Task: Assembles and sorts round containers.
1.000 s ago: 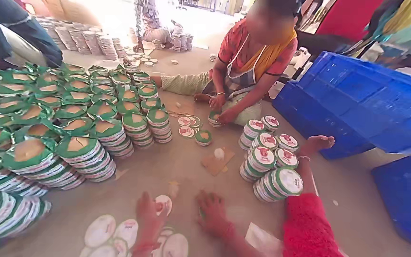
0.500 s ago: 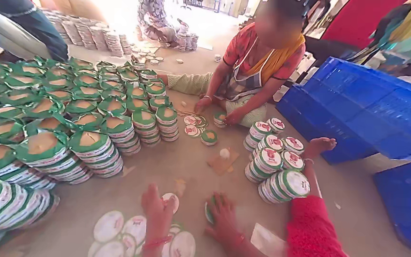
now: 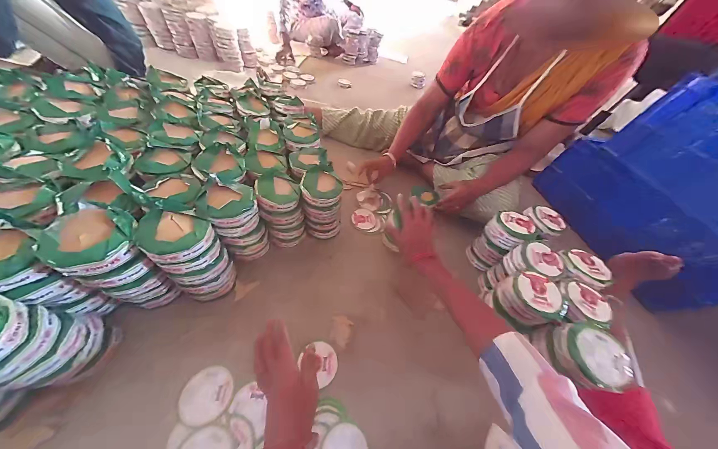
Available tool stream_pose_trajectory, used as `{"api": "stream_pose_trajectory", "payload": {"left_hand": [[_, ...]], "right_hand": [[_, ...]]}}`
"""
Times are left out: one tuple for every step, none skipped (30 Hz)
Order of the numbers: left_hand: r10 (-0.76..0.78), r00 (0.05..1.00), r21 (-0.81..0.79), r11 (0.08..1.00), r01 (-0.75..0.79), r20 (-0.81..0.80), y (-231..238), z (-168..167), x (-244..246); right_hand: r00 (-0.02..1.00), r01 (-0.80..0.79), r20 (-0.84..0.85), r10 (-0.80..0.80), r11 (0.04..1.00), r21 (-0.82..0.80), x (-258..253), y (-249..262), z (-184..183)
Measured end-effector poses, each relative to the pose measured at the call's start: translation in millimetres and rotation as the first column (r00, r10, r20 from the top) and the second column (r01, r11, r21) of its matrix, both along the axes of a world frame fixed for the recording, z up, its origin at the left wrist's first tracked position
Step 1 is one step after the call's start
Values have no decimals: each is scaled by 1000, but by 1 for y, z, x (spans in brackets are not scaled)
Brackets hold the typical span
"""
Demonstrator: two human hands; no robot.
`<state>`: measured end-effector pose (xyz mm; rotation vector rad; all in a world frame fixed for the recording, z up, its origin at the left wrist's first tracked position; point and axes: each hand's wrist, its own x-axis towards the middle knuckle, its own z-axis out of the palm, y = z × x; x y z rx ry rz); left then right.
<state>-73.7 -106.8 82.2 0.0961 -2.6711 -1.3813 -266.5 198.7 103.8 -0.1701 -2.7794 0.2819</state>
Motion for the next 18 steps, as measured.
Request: {"api": "stream_pose_trajectory", "payload": {"left_hand": [[7, 1000, -6, 1000, -7, 7, 0, -1, -2], [12, 1000, -10, 1000, -12, 16, 0, -2, -4], [17, 1000, -16, 1000, -16, 24, 0, -4, -5], [15, 999, -18, 1000, -14, 33, 2, -5, -7], [10, 999, -18, 1000, -9, 44, 4, -5, -7], [2, 999, -16, 1000, -1, 51, 7, -5, -7], [-9, 999, -10, 1000, 9, 54, 10, -3, -7], [-16, 998, -5, 1000, 16, 57, 12, -1, -7], [-23, 998, 5, 1000, 23, 66, 14, 2, -7], [-28, 998, 5, 1000, 28, 61, 13, 3, -6], [-30, 997, 7, 1000, 30, 65, 11, 3, -4], [-26, 997, 12, 1000, 25, 72, 9, 4, -1], [-14, 997, 17, 1000, 13, 71, 7, 4, 2], [0, 998, 24, 1000, -2, 71, 5, 5, 3], [13, 997, 30, 999, -15, 71, 3, 6, 3], [23, 996, 36, 999, -26, 81, 2, 7, 4], [28, 995, 36, 999, -31, 95, 1, 8, 3], [28, 994, 38, 999, -32, 103, 1, 9, 2]], "right_hand": [[998, 15, 55, -15, 1000, -5, -15, 7, -14], [993, 39, 112, -37, 999, -17, -25, 12, -31], [986, 79, 147, -74, 997, -26, -29, 14, -44], [981, 104, 168, -98, 994, -27, -31, 14, -48], [975, 116, 196, -108, 993, -31, -30, 14, -48], [970, 116, 218, -106, 993, -31, -28, 16, -46], [967, 108, 234, -97, 994, -35, -27, 17, -42], [962, 99, 259, -86, 994, -38, -28, 18, -36], [952, 92, 296, -76, 995, -40, -29, 19, -31], [941, 92, 332, -74, 995, -40, -30, 18, -25], [939, 85, 337, -66, 995, -43, -28, 15, -22], [959, 62, 281, -44, 997, -53, -26, 9, -20], [983, 7, 185, 9, 996, -88, -25, 1, -19], [991, -69, 105, 86, 984, -162, -26, -12, -16], [981, -140, 79, 177, 929, -342, -26, -30, -9], [964, -146, 104, 245, 812, -565, -24, -50, 0], [951, -77, 140, 277, 649, -756, -27, -69, 7], [953, 4, 144, 266, 467, -884, -39, -83, 9]]}}
